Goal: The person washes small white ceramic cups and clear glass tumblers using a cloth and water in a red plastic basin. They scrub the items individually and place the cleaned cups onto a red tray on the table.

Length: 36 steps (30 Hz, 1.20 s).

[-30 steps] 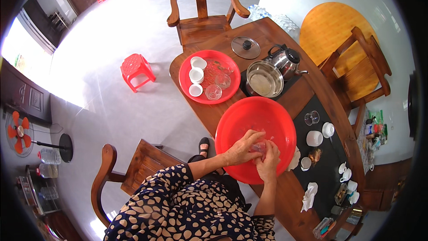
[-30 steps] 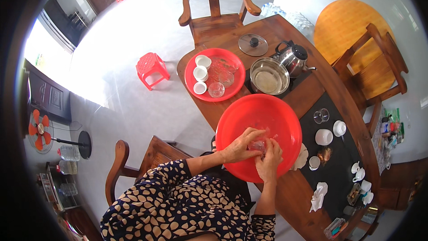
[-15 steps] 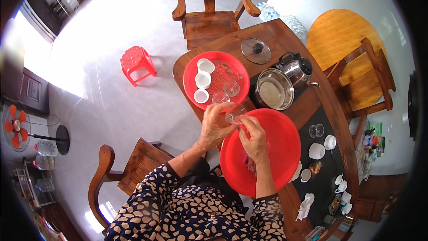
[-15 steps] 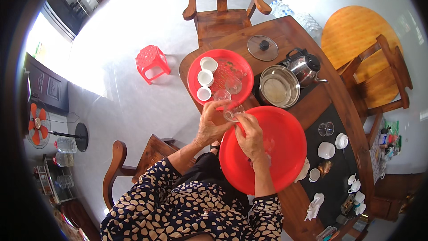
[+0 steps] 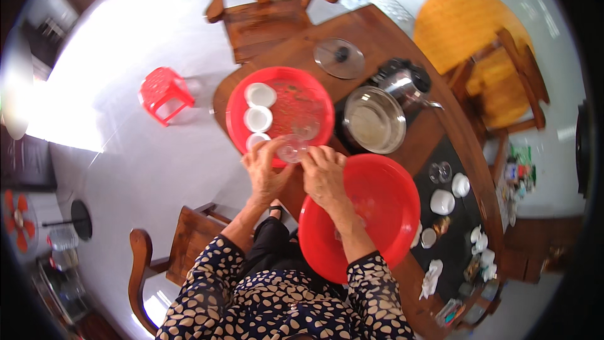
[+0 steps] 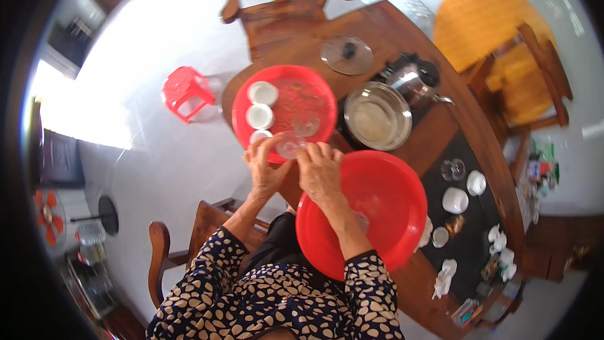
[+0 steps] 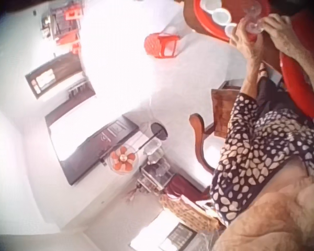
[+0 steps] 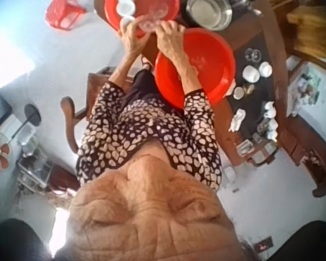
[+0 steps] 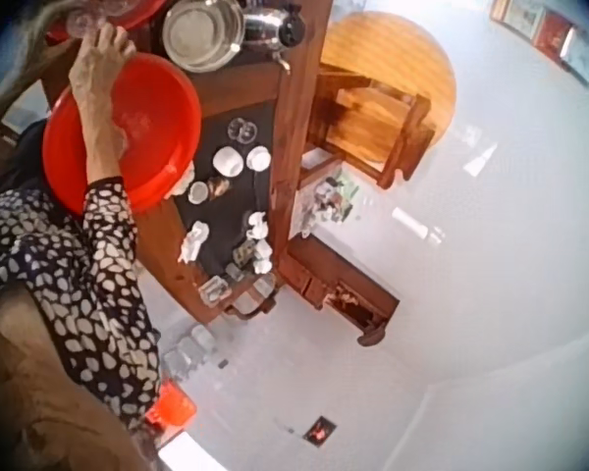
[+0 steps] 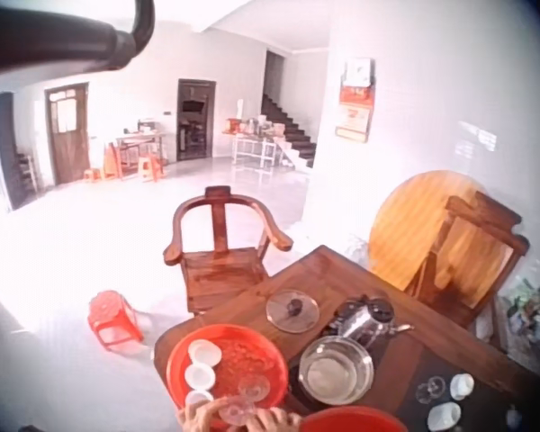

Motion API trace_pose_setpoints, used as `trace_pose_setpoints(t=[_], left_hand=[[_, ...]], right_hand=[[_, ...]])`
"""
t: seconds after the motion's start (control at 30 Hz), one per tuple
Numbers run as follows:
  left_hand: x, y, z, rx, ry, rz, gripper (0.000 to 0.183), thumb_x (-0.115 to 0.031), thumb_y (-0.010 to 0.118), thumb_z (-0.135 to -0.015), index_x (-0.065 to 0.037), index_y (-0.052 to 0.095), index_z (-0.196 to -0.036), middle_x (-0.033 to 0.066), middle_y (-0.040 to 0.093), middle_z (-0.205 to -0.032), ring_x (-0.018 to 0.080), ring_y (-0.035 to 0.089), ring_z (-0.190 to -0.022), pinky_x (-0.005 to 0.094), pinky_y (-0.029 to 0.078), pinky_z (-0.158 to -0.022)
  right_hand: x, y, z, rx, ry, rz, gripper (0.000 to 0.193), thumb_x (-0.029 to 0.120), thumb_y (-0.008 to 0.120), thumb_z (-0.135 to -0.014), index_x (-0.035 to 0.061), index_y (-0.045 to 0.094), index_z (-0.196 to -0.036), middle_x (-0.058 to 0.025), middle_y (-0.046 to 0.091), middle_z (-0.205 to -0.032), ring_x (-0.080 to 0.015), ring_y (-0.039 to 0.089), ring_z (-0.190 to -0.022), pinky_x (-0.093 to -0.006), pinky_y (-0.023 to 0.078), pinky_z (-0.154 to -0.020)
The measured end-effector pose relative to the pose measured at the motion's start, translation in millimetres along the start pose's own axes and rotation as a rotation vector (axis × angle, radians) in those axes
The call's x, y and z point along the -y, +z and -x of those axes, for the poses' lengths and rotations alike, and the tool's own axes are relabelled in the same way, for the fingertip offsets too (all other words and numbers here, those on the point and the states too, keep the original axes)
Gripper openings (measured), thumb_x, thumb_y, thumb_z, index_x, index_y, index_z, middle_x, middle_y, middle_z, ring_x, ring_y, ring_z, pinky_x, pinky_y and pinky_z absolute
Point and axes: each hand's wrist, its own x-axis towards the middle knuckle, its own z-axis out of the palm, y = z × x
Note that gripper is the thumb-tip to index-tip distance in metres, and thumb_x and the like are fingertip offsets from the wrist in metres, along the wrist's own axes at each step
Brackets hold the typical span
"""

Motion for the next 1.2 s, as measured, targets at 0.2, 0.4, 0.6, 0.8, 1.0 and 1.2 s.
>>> trace_pose_setpoints(t=[0.2,0.4,0.6,0.8,1.0,1.2], left_hand=[[-9,4,-4,0.028,0.061,-0.026,0.067,-0.015,0.076,-0.056,-0.011,0.051,-0.117,0.0075,0.051,-0.121,0.0270,0.043,-0.116,0.0424,0.026,-0.097],[-55,-10,3,-0.043,0.101,-0.045,0.065,-0.014,0.074,-0.059,-0.010,0.049,-0.118,0.0106,0.045,-0.126,0.0326,0.036,-0.119,0.0467,0.023,-0.100],[-117,1,29,0.488,0.358,-0.015,0.056,-0.017,0.074,-0.060,-0.011,0.053,-0.112,0.0113,0.047,-0.120,0.0335,0.041,-0.111,0.0462,0.030,-0.092],[-136,30,62,1.004,0.324,-0.058,0.053,-0.015,0.071,-0.062,-0.010,0.052,-0.112,0.0133,0.047,-0.115,0.0358,0.046,-0.105,0.0455,0.045,-0.079],[-131,48,80,1.202,0.307,-0.027,0.050,-0.019,0.069,-0.068,-0.011,0.050,-0.114,0.0132,0.052,-0.103,0.0337,0.054,-0.094,0.0409,0.050,-0.073],[-153,51,80,1.441,0.063,-0.087,0.042,-0.022,0.066,-0.073,-0.007,0.052,-0.110,0.0164,0.058,-0.094,0.0318,0.058,-0.090,0.0389,0.050,-0.074]], right_hand=[[-11,-34,10,-0.187,0.113,-0.118,0.042,0.005,0.064,-0.069,0.0117,0.057,-0.110,-0.0057,0.052,-0.111,-0.0229,0.049,-0.102,-0.0422,0.034,-0.084],[-115,-85,77,-0.476,0.445,-0.020,0.032,0.003,0.062,-0.072,0.0087,0.058,-0.103,-0.0100,0.054,-0.108,-0.0281,0.051,-0.098,-0.0413,0.039,-0.082],[-240,-103,151,-0.278,0.900,0.358,0.056,0.015,0.069,-0.073,0.0108,0.046,-0.123,-0.0164,0.041,-0.125,-0.0355,0.040,-0.113,-0.0498,0.037,-0.086],[-293,-101,151,-0.054,0.951,0.462,0.067,0.022,0.074,-0.069,0.0216,0.041,-0.127,-0.0189,0.042,-0.124,-0.0361,0.044,-0.109,-0.0471,0.035,-0.085],[-303,-106,166,-0.171,0.893,0.393,0.064,0.021,0.074,-0.067,0.0228,0.044,-0.124,-0.0128,0.050,-0.114,-0.0326,0.050,-0.101,-0.0454,0.035,-0.080],[-212,-170,163,-0.542,0.745,-0.612,0.057,0.007,0.070,-0.069,0.0102,0.051,-0.123,-0.0084,0.055,-0.107,-0.0162,0.054,-0.085,-0.0244,0.043,-0.065]])
